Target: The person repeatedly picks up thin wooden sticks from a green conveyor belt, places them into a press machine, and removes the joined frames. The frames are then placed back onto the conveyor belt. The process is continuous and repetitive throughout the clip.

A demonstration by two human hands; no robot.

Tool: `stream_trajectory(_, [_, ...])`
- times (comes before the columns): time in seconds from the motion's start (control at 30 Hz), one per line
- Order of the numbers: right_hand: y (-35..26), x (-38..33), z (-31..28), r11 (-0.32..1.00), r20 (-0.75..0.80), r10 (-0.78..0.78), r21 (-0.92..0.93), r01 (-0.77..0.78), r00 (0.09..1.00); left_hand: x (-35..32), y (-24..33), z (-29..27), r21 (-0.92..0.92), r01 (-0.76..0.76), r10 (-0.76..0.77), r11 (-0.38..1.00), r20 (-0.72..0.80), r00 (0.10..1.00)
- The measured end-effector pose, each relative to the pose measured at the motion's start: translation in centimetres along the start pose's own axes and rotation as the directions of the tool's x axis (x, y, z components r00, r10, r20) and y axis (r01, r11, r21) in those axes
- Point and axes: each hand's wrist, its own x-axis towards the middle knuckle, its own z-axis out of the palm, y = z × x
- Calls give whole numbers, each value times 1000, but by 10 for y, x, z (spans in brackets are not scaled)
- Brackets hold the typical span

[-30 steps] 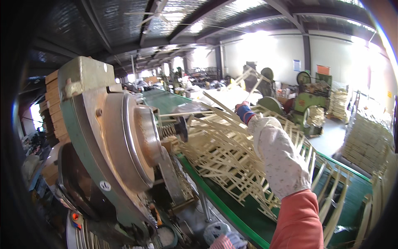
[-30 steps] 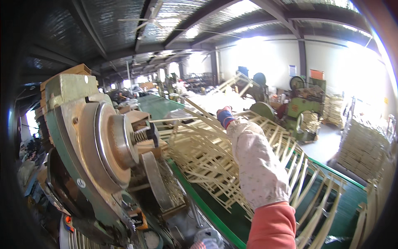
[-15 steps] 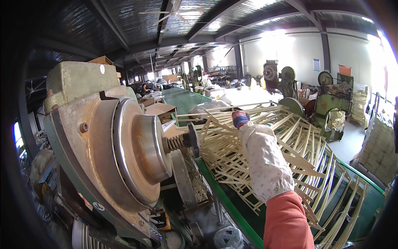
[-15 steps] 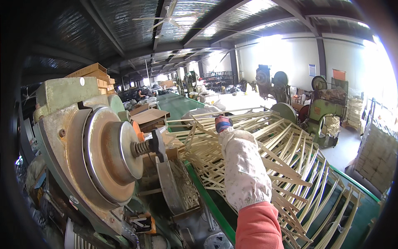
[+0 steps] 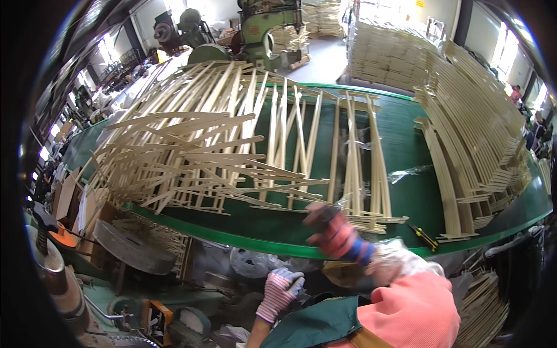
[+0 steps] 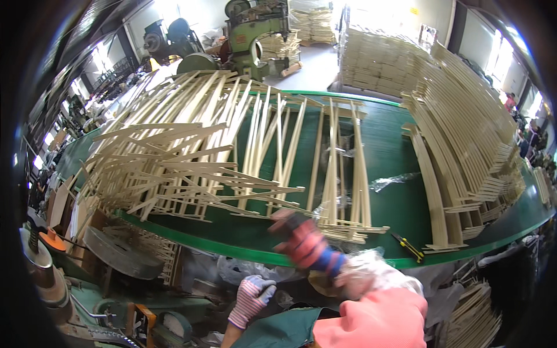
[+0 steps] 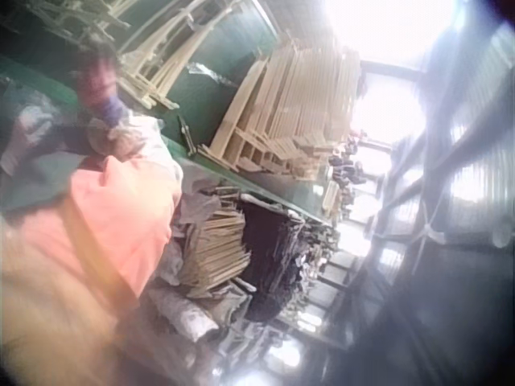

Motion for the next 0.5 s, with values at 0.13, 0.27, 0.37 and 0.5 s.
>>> stream_trajectory(0.13, [76,-81,-82,706,271,587,-632,-319,763,26,14,41,42,28,-33,999,117,993])
stream_trajectory(0.27, [113,-113,-63,837,312,408,-502,-216,858,58,36,88,-14,-69,70,998,126,989])
stream_trajectory(0.37, [123,-102,-77,881,99,262,-432,-196,960,81,37,113,219,-138,105,966,158,982])
stream_trajectory(0.5, [111,-37,-172,962,-10,208,-180,-207,978,94,24,144,413,-81,-49,907,295,954])
